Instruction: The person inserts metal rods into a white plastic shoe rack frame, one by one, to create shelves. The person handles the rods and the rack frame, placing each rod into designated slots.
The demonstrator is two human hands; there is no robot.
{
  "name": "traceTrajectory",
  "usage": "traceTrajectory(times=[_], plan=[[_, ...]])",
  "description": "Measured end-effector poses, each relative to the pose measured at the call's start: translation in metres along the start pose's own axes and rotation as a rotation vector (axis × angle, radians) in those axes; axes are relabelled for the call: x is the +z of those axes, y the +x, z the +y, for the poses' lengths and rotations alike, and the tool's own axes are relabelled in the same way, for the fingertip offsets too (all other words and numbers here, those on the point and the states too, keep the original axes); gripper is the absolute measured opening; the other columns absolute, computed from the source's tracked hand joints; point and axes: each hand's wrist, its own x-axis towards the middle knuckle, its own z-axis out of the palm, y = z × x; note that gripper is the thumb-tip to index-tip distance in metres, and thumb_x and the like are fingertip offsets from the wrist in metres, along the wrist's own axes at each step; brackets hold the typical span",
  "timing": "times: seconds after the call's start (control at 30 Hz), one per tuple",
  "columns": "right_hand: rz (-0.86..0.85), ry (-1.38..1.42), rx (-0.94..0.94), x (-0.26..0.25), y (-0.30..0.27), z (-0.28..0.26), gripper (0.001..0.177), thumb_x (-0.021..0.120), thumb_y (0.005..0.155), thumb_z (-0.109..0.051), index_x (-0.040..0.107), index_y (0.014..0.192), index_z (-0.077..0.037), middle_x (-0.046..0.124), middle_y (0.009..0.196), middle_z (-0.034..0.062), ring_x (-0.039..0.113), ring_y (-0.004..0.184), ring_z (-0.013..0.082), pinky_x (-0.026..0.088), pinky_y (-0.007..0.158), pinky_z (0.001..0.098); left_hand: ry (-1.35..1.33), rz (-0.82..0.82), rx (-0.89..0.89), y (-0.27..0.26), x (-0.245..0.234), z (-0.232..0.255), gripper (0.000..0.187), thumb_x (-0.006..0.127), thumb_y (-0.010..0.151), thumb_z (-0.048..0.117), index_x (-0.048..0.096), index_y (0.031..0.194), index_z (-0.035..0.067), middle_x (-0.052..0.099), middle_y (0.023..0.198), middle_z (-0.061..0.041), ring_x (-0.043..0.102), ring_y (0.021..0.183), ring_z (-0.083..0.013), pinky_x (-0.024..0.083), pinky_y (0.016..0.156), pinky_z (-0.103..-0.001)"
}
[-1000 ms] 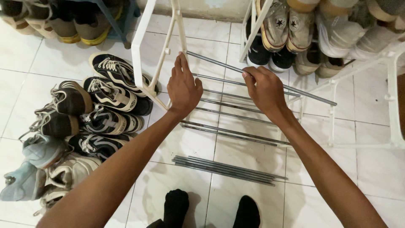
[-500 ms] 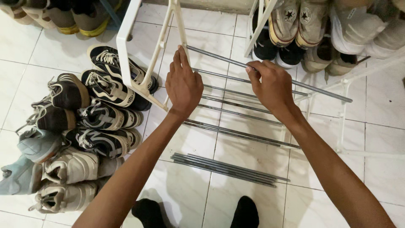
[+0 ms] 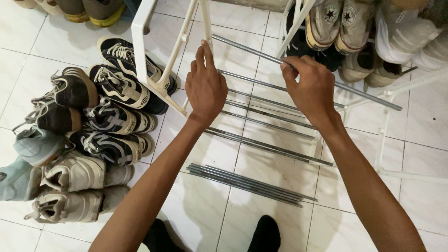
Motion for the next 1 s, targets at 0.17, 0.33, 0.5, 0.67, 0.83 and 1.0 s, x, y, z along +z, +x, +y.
traceTrajectory(times=[0.17,0.33,0.5,0.67,0.83,1.0], plan=[[-0.01,-0.04,-0.024,0.003,-0.01,-0.004,0.013,0.072,0.105,-0.019,0.077,0.105,-0.007,0.067,0.08,0.0083,0.066,0.069,0.0263,0.048,0.06,0.0395,0.026,0.039,0.004,-0.001,0.003,0.001,0.078,0.065,0.088,0.003,0.029,0.156,-0.008,0.05,0.147,-0.024,0.061,0.113,-0.036,0.055,0.083,-0.044],[-0.038,-0.004,0.021,0.001,-0.008,-0.005,0.014,0.07,0.106,-0.018,0.077,0.107,-0.006,0.067,0.079,0.0076,0.066,0.064,0.0242,0.047,0.055,0.0379,0.002,0.011,0.011,-0.001,0.0,-0.001,0.079,0.065,0.086,0.003,0.028,0.155,-0.01,0.05,0.147,-0.025,0.062,0.109,-0.0364,0.056,0.079,-0.044],[0.008,-0.031,-0.003,0.001,-0.01,-0.012,0.015,0.07,0.105,-0.019,0.077,0.103,-0.006,0.068,0.08,0.0091,0.067,0.068,0.028,0.05,0.059,0.0393,0.011,0.007,0.013,0.001,-0.002,0.0,0.079,0.065,0.085,0.002,0.028,0.154,-0.011,0.049,0.148,-0.026,0.062,0.107,-0.0376,0.056,0.077,-0.046],[-0.045,0.03,0.072,0.003,-0.014,-0.02,0.018,0.067,0.105,-0.02,0.077,0.102,-0.004,0.071,0.082,0.0105,0.068,0.067,0.0283,0.05,0.059,0.0394,-0.013,-0.005,0.003,0.002,-0.003,0.002,0.077,0.065,0.087,0.002,0.028,0.154,-0.012,0.047,0.148,-0.026,0.063,0.106,-0.0369,0.057,0.074,-0.045],[-0.072,-0.001,0.061,0.002,-0.015,-0.02,0.017,0.068,0.105,-0.02,0.077,0.102,-0.005,0.07,0.079,0.0118,0.068,0.066,0.0282,0.05,0.059,0.0397,-0.012,-0.007,-0.012,0.002,-0.004,0.002,0.078,0.067,0.085,0.003,0.03,0.153,-0.011,0.05,0.147,-0.023,0.064,0.105,-0.0347,0.057,0.074,-0.045],[-0.041,0.013,-0.053,-0.002,-0.005,-0.015,0.015,0.071,0.104,-0.021,0.075,0.108,-0.006,0.073,0.082,0.009,0.07,0.067,0.0244,0.051,0.058,0.0383,-0.034,-0.005,-0.003,0.002,-0.003,0.001,0.079,0.068,0.085,0.004,0.03,0.153,-0.011,0.05,0.146,-0.025,0.064,0.105,-0.0351,0.057,0.075,-0.045]])
